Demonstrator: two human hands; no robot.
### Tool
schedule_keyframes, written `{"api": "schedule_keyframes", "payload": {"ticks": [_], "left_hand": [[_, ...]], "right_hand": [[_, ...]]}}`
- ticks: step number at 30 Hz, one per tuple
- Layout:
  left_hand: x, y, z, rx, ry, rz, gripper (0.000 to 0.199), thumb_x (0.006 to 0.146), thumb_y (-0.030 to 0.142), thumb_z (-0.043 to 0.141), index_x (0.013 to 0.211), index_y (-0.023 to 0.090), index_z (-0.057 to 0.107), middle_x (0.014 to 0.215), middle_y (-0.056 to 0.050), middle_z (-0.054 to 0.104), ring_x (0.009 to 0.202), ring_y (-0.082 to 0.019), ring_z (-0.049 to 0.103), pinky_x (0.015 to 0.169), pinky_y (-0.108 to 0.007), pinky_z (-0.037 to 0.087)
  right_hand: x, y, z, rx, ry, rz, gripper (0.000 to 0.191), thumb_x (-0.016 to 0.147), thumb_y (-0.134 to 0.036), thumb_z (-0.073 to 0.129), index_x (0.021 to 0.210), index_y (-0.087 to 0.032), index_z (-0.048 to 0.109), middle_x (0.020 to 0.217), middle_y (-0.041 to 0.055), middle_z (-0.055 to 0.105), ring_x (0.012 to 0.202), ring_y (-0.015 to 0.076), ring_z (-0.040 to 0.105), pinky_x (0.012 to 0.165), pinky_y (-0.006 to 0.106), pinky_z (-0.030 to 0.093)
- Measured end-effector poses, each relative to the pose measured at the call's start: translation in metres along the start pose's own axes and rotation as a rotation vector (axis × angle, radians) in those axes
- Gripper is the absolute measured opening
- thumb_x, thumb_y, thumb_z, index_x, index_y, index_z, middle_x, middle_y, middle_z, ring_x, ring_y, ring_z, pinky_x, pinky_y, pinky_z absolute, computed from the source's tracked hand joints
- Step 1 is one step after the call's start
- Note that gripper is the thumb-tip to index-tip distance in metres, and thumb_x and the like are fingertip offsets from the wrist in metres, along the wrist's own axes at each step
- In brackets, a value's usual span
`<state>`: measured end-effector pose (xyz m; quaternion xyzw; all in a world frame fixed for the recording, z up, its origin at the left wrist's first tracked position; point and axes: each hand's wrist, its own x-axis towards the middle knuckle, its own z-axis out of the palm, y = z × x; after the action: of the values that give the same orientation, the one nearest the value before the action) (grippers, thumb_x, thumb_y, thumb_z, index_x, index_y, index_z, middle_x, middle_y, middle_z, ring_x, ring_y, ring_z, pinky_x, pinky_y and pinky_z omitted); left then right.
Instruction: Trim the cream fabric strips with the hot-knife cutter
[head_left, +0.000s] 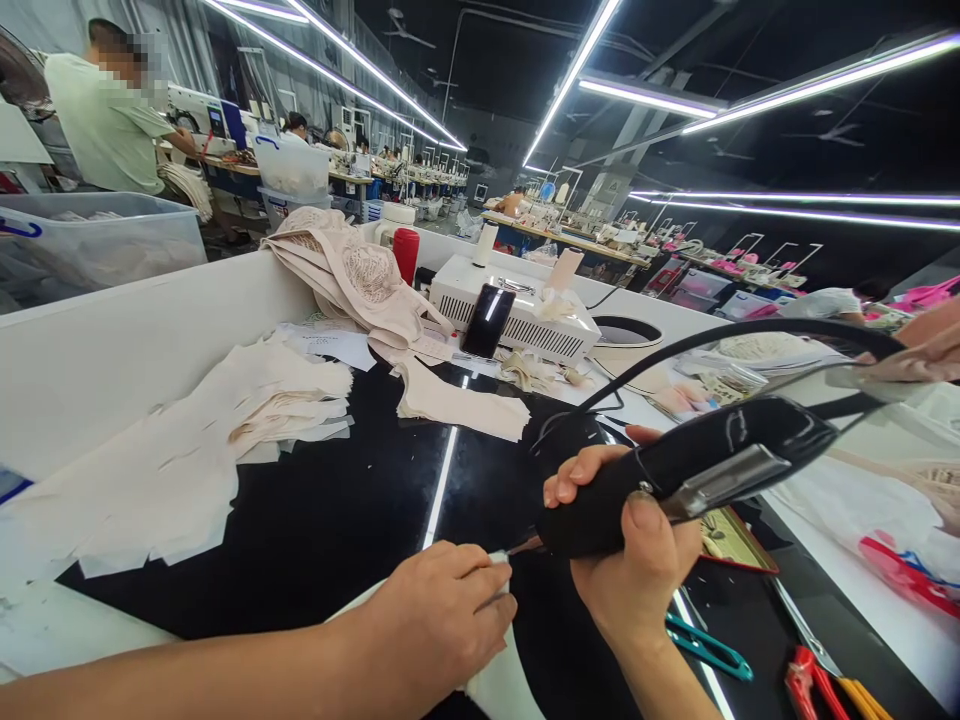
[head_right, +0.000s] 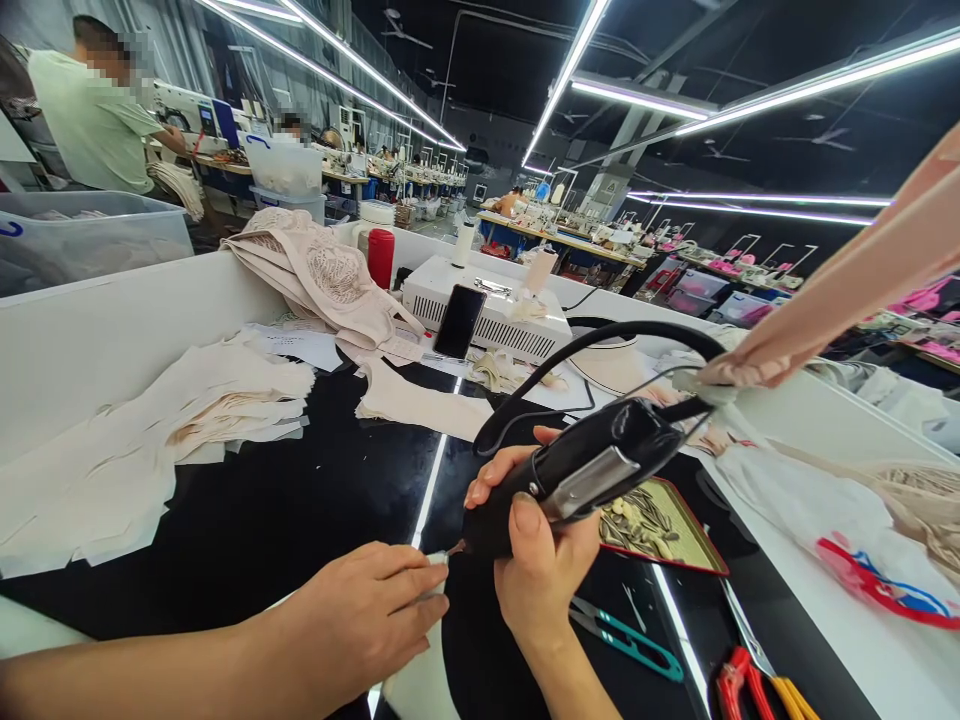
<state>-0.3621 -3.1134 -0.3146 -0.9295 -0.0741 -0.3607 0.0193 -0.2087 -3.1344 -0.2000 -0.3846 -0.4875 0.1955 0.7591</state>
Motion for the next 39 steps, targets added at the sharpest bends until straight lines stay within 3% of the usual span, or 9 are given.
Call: {"api": "schedule_keyframes", "payload": {"ticks": [14,22,29,34,39], "left_hand": [[0.002,0.0,0.001,0.05,-0.009,0.029,0.015,0.109,0.027,0.059,0.109,0.014,0.068,0.117,-0.002,0.077,0.112,-0.011,0.069,0.102,-0.027,0.051],[0.002,0.0,0.001,0.058,0.036,0.029,0.02,0.111,0.025,0.052,0.11,0.014,0.068,0.116,-0.002,0.077,0.11,-0.012,0.069,0.099,-0.027,0.052],[0.002,-0.001,0.001,0.043,0.039,0.025,0.015,0.108,0.023,0.057,0.109,0.014,0.068,0.117,-0.004,0.076,0.106,-0.014,0.07,0.093,-0.029,0.055],[0.003,-0.018,-0.007,0.001,-0.022,-0.01,0.011,0.103,0.019,0.063,0.113,0.015,0.067,0.122,-0.005,0.075,0.107,-0.018,0.069,0.091,-0.034,0.056],[0.008,-0.046,-0.022,0.049,-0.095,-0.065,0.015,0.104,0.016,0.06,0.117,0.015,0.067,0.123,-0.007,0.075,0.109,-0.023,0.07,0.091,-0.038,0.057]], "right_hand": [[-0.002,0.001,0.007,0.028,0.002,0.015,0.034,0.085,-0.04,0.079,0.113,-0.028,0.062,0.077,-0.0042,0.066,0.057,0.0144,0.061,0.052,0.029,0.055],[-0.006,0.002,0.011,0.028,-0.033,0.006,0.037,0.086,-0.042,0.078,0.116,-0.028,0.061,0.077,-0.0041,0.066,0.057,0.0148,0.062,0.053,0.029,0.056],[-0.004,-0.001,0.005,0.003,-0.046,-0.003,0.041,0.086,-0.043,0.081,0.119,-0.028,0.062,0.08,-0.0036,0.067,0.061,0.0152,0.063,0.057,0.031,0.058],[0.003,-0.022,-0.01,-0.189,-0.095,-0.018,0.044,0.081,-0.042,0.088,0.116,-0.026,0.065,0.093,0.0017,0.071,0.081,0.0194,0.07,0.076,0.037,0.062],[-0.006,-0.041,-0.017,-0.112,-0.048,-0.023,0.038,0.082,-0.043,0.087,0.11,-0.027,0.066,0.085,-0.0012,0.067,0.061,0.0157,0.064,0.054,0.031,0.059]]}}
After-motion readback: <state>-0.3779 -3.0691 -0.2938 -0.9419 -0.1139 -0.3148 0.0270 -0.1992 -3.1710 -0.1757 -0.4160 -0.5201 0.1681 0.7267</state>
